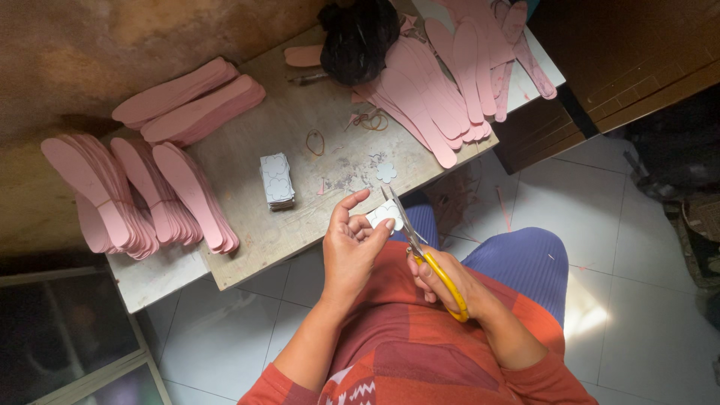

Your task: The person sits on the floor and uses yellow-handled scissors to cut a small white paper piece into a flower-like shape. They rotate the paper and trim the edges to refine the shape, placing the finished cutout on the table.

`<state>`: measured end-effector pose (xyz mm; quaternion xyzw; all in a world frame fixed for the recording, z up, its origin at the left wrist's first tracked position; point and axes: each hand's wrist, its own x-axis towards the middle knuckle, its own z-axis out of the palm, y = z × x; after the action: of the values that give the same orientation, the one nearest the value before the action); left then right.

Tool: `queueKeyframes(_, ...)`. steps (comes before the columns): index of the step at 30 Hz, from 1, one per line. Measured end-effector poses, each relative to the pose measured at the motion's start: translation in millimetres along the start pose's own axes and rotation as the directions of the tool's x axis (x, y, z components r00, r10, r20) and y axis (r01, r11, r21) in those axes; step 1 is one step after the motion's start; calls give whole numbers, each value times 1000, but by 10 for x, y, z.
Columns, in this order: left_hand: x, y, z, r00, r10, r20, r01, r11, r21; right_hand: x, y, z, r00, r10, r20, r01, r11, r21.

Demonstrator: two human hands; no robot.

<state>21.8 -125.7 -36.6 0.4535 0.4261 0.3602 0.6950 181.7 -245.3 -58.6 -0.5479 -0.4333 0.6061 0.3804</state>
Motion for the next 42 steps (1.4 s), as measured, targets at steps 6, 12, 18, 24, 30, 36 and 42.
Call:
queueKeyframes(6, 16, -41, -19, 999, 34, -15, -34, 999, 5, 7, -2, 15, 1000, 5, -3, -5, 1000, -20)
queueKeyframes(12, -13, -148, 53, 998, 52, -25, -53, 996, -75, 1, -8, 22, 999, 36, -22, -36, 999, -4)
queueKeyframes(18, -19, -157, 40, 999, 35, 8, -34, 999, -40, 23, 25, 42, 1000, -15, -2, 15, 998, 65)
queueKeyframes(24, -29, -76, 25, 1000, 18, 23, -18, 1000, -12, 5, 21, 32, 1000, -25, 15, 24, 998, 62)
queueKeyframes(30, -12, 0, 0, 1000, -8, 10, 8, 1000, -8, -3, -6, 15, 1000, 20, 9, -21, 1000, 17)
queueKeyframes(36, 8, 26, -42, 1000, 12, -23, -12, 1000, -6, 6, -7, 14, 1000, 23, 7, -23, 999, -37)
queueKeyframes(42, 8, 28, -49, 999, 26, -30, -26, 1000, -3, 3, -3, 13, 999, 31, 19, -30, 999, -28)
